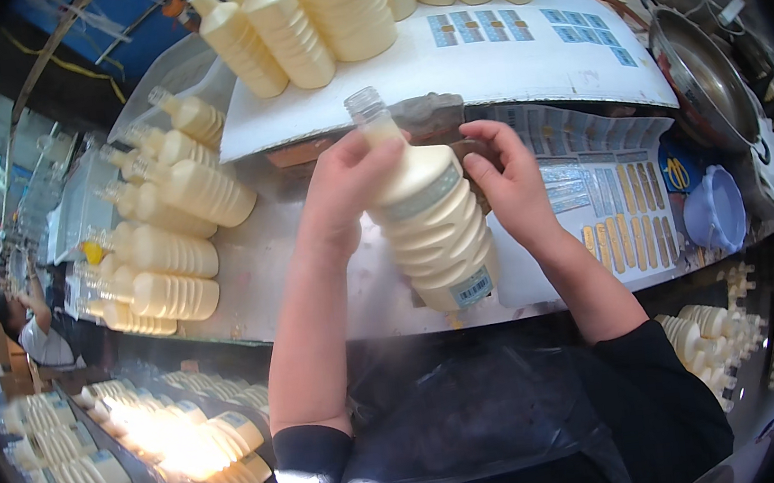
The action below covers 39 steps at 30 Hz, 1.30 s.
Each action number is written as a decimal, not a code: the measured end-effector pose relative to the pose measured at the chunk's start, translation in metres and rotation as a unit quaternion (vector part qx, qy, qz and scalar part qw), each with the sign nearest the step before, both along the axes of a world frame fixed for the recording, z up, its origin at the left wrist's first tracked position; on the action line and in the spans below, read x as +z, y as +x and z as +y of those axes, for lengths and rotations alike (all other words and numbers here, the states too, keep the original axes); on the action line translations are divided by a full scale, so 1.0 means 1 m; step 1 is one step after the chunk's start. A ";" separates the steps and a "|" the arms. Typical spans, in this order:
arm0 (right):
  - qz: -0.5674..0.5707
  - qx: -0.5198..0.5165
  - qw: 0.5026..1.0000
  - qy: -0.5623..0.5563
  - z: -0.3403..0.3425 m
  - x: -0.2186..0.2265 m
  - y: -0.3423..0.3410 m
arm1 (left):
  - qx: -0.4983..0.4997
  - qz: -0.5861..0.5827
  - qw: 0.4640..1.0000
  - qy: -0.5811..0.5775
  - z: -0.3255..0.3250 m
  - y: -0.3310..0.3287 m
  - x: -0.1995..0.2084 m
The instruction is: The person applies rectangular labels to the sides of white plastic bottles. They pick up a bottle, smooth a label onto its surface, and place the finished bottle on a nearby shelf. The process is repeated for multiple bottles.
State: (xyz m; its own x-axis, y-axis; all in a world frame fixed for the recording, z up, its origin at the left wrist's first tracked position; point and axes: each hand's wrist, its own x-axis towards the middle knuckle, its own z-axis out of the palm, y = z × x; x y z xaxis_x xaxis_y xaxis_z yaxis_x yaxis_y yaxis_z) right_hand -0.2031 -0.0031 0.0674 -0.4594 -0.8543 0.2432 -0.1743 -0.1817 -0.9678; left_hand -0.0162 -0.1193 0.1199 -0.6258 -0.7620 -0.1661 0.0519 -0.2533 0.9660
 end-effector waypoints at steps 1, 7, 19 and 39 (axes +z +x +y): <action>-0.030 0.001 0.999 -0.014 0.000 0.001 0.001 | 0.004 -0.010 1.000 -0.024 0.007 0.004 0.006; -0.084 0.085 0.993 -0.015 -0.001 0.017 -0.004 | 0.067 -0.089 0.943 -0.313 0.063 0.034 0.017; -0.126 0.185 0.975 -0.008 -0.044 0.026 -0.012 | 0.073 -0.228 0.705 -0.668 0.197 0.112 0.069; -0.180 0.324 0.927 0.063 -0.097 0.056 0.073 | 0.714 -0.123 0.508 -0.467 0.305 0.290 0.242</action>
State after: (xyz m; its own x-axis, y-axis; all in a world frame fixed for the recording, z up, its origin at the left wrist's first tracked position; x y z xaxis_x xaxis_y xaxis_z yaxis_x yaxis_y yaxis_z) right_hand -0.1304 -0.1003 0.1238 0.1272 -0.9905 0.0525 0.2706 -0.0163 -0.9626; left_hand 0.2740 0.1861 0.3619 0.6270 -0.2293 0.7446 -0.6115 0.4472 0.6527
